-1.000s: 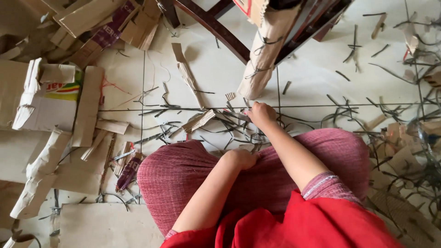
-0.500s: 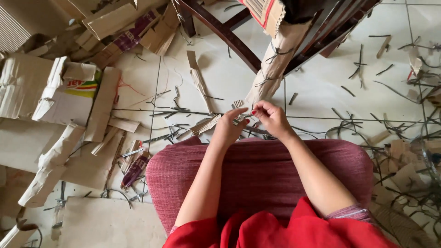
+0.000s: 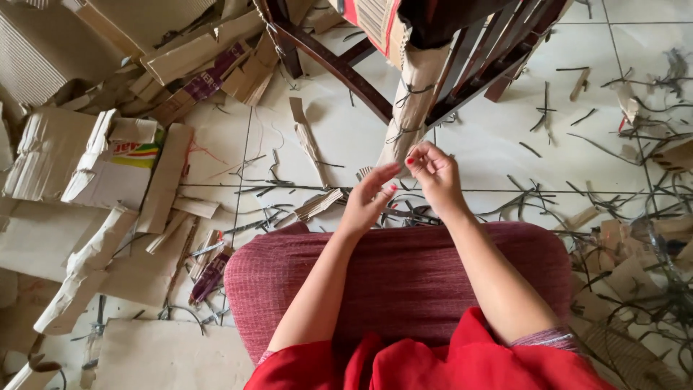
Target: The person sits cross-legged on a chair and repeatedly ties black cords around a cardboard-wrapped chair leg. They use scissors to cut the cords after tying them, then pick up new cords and repeat the process. The workspace is cluttered with cardboard pieces and cut cord fragments.
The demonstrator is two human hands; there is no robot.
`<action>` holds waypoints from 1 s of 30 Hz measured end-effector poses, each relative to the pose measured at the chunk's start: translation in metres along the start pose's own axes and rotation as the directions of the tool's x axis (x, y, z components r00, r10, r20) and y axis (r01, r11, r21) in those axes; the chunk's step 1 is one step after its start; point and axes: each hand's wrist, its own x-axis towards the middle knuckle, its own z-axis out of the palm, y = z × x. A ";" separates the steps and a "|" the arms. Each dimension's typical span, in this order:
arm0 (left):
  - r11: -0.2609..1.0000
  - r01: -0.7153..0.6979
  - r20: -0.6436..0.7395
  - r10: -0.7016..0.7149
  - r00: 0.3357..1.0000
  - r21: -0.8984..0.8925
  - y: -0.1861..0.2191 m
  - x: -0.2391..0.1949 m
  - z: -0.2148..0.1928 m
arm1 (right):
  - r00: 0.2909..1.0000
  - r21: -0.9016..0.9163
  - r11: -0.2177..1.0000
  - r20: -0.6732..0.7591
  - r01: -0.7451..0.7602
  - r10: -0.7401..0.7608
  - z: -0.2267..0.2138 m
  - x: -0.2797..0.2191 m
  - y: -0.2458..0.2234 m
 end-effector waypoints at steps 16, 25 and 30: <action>0.990 0.079 -0.458 -0.123 0.880 -0.114 -0.031 0.029 -0.023 | 0.960 -0.236 0.931 -0.031 -0.278 0.279 0.020 -0.006 0.014; 0.967 0.198 -0.449 -0.107 0.887 0.162 -0.065 0.031 -0.026 | 0.973 -0.518 0.826 -0.068 -0.223 0.219 -0.017 -0.012 0.046; 0.939 0.223 -0.431 -0.094 0.897 0.261 -0.077 0.030 -0.025 | 0.935 -0.520 0.779 -0.153 -0.351 0.319 -0.027 -0.020 0.033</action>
